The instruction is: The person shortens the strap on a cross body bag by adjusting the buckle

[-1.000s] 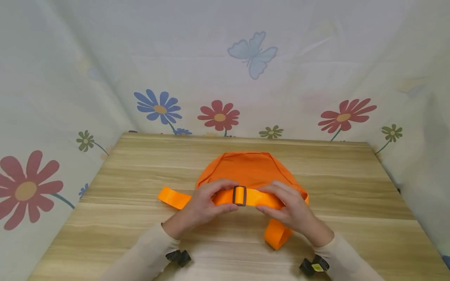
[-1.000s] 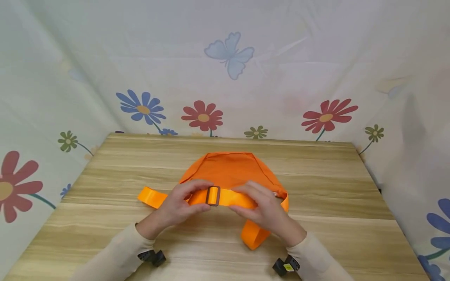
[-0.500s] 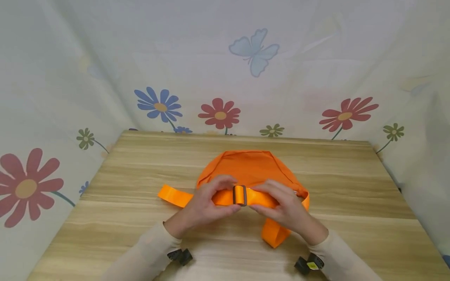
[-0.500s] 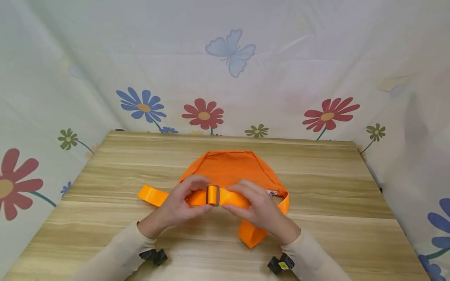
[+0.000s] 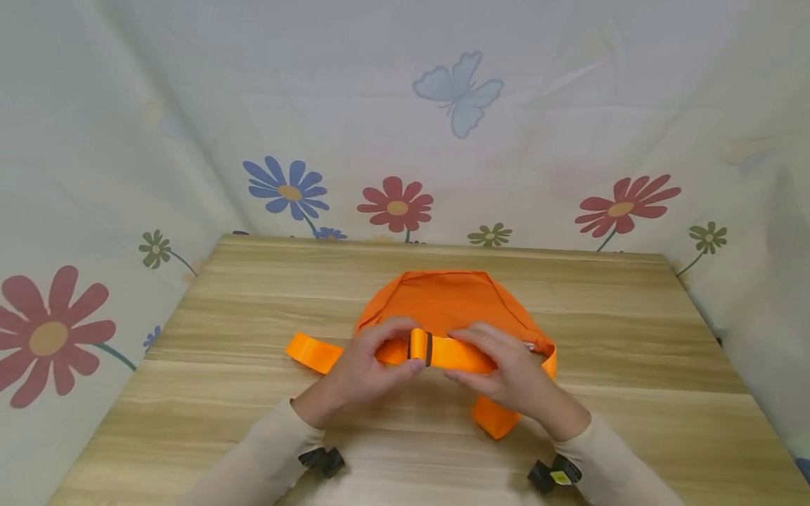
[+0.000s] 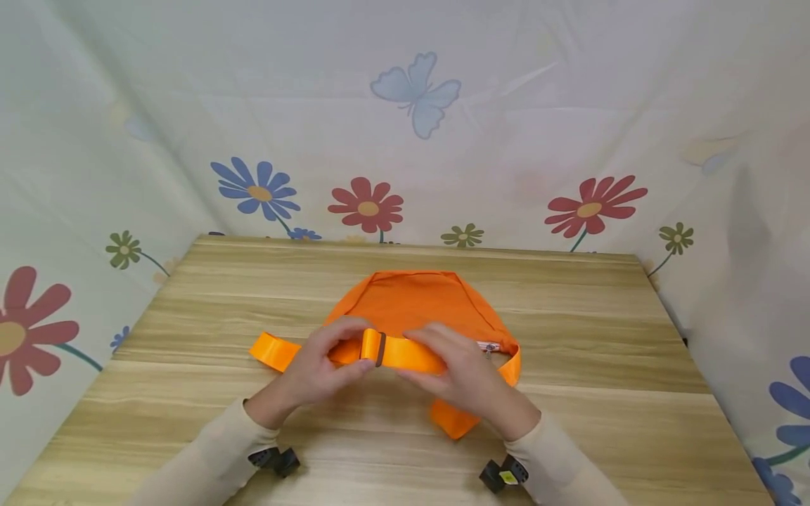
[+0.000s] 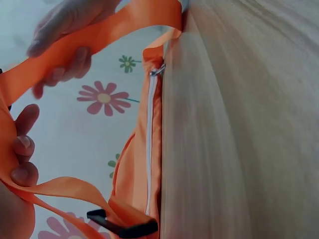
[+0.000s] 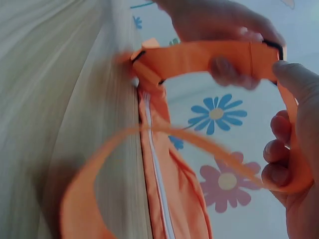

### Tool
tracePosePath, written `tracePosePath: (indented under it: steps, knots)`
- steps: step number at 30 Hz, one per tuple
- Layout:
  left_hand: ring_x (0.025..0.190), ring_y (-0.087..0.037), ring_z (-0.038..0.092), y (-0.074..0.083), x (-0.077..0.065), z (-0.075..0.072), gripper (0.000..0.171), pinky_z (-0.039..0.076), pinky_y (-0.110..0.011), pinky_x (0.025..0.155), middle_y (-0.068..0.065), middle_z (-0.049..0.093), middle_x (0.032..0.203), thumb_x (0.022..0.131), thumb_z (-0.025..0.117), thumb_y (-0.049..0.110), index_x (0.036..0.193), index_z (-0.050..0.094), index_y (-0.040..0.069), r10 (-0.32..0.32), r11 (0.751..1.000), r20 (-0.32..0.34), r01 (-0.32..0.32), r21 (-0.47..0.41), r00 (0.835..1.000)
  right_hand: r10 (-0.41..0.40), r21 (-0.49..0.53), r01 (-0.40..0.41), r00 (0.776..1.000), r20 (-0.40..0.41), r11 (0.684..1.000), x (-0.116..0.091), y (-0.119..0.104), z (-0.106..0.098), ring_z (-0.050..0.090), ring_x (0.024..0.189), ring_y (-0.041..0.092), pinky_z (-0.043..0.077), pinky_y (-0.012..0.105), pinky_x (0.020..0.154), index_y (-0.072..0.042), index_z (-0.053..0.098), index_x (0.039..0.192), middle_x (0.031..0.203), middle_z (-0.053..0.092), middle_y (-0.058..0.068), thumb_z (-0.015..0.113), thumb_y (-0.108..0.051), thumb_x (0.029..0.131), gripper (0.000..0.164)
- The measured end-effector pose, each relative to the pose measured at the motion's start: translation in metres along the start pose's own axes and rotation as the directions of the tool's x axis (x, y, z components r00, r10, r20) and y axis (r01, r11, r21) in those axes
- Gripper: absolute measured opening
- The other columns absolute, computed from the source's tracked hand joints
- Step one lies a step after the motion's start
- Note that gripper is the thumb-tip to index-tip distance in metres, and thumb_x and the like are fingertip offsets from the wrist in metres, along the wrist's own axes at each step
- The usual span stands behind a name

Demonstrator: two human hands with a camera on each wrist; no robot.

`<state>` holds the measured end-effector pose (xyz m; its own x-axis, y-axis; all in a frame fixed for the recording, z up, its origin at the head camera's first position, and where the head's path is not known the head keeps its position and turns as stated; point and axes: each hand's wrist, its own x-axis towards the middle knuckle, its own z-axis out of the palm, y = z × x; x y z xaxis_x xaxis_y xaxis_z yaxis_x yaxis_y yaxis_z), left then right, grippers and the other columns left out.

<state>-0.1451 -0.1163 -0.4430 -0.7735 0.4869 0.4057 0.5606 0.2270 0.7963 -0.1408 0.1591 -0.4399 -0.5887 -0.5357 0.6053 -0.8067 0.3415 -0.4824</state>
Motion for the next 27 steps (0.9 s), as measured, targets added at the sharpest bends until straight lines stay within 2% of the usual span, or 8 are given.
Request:
tracePosePath:
  steps: [3,6,15,19,23,27]
  knots:
    - [0.107,-0.017,0.068,-0.004,-0.002,-0.005,0.04,0.059,-0.031,0.097,-0.004,0.076,0.118,0.094,0.079,0.01,0.131,0.066,0.015,0.011,1.0,-0.032,-0.011,0.003,0.999,0.037,-0.002,-0.037,0.999,0.0,0.999,-0.004,0.003,-0.005,0.064,0.092,0.012,0.059,0.024,0.078,-0.01,0.072,0.131,0.115,0.073,0.003,0.093,-0.014,0.086,0.05]
    - [0.104,-0.018,0.068,-0.008,-0.003,-0.008,0.04,0.059,-0.031,0.094,-0.007,0.075,0.116,0.093,0.078,0.006,0.131,0.065,0.012,0.039,0.999,-0.047,-0.039,-0.004,0.998,0.048,0.006,-0.048,0.999,-0.001,0.999,-0.005,0.005,-0.008,0.063,0.091,0.01,0.057,0.021,0.077,-0.012,0.073,0.131,0.114,0.073,0.002,0.092,-0.012,0.085,0.05]
    - [0.096,-0.018,0.067,-0.011,-0.003,-0.003,0.043,0.059,-0.029,0.089,-0.011,0.072,0.108,0.095,0.075,0.001,0.132,0.055,0.008,0.101,0.989,-0.008,-0.101,-0.108,0.995,-0.031,0.021,0.032,0.999,-0.04,0.999,-0.003,0.005,-0.002,0.061,0.087,0.01,0.051,0.015,0.075,-0.01,0.074,0.127,0.107,0.071,0.001,0.082,-0.031,0.098,0.037]
    - [0.095,-0.016,0.066,-0.012,-0.001,0.0,0.046,0.059,-0.029,0.089,-0.008,0.07,0.108,0.094,0.079,0.003,0.133,0.057,0.01,0.114,0.991,0.007,-0.113,-0.075,0.993,-0.022,0.014,0.022,1.0,-0.014,1.0,-0.001,0.002,-0.001,0.06,0.086,0.007,0.049,0.012,0.075,-0.012,0.073,0.128,0.108,0.07,-0.002,0.078,-0.039,0.1,0.039]
    - [0.098,-0.016,0.065,-0.012,0.001,0.004,0.05,0.059,-0.03,0.091,-0.006,0.071,0.111,0.091,0.083,0.006,0.134,0.059,0.01,0.123,0.992,0.021,-0.122,-0.02,0.992,-0.022,0.017,0.022,1.0,0.016,1.0,0.003,-0.002,0.0,0.059,0.085,0.008,0.051,0.013,0.076,-0.011,0.073,0.128,0.11,0.069,-0.001,0.085,-0.028,0.095,0.039]
    - [0.105,-0.017,0.066,-0.01,0.002,0.007,0.049,0.059,-0.031,0.097,-0.004,0.072,0.118,0.09,0.086,0.011,0.133,0.062,0.012,0.115,0.993,0.035,-0.116,0.016,0.993,-0.018,-0.007,0.018,0.999,0.042,1.0,0.006,-0.006,0.002,0.061,0.089,0.008,0.052,0.013,0.079,-0.011,0.073,0.129,0.111,0.069,-0.002,0.088,-0.026,0.093,0.042]
